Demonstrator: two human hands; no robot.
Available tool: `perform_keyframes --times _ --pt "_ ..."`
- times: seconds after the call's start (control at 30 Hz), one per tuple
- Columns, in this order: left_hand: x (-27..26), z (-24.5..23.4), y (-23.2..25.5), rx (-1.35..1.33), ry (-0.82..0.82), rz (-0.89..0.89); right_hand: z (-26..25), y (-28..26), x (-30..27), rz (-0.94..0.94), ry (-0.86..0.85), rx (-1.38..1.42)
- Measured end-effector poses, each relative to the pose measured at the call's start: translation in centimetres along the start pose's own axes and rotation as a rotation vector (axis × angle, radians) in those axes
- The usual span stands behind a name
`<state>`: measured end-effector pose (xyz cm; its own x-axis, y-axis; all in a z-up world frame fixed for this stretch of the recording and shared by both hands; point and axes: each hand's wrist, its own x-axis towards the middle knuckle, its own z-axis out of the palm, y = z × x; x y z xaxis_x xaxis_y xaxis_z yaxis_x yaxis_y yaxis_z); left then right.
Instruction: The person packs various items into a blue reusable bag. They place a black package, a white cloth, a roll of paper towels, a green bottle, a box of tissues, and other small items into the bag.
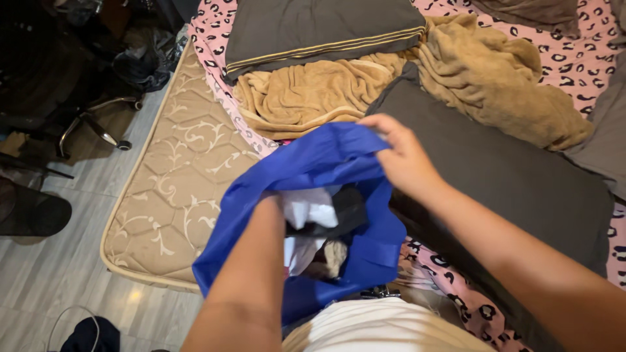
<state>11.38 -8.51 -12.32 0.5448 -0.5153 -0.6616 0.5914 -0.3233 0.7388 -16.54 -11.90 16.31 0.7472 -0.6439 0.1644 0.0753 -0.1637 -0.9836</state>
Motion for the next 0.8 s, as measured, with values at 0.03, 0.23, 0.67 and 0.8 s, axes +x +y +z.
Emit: perform_keyframes --times 0.03,0.23,0.67,0.8 --pt "-1.4 0.6 -0.8 0.176 0.133 0.1 0.4 0.1 0.1 -0.044 -0.063 -0.028" --pt "-16.7 3.9 0.5 0.958 0.253 0.403 1.9 -0.9 0.8 -0.043 -0.197 -0.203" --pt "-17.6 -4.3 -4.6 1.761 -0.574 0.904 0.4 1.2 3.1 0.079 -0.01 0.143" --pt "-17.7 -2.4 -3.1 1.639 -0.331 0.469 2.0 -0.2 2.7 0.06 -0.162 0.129"
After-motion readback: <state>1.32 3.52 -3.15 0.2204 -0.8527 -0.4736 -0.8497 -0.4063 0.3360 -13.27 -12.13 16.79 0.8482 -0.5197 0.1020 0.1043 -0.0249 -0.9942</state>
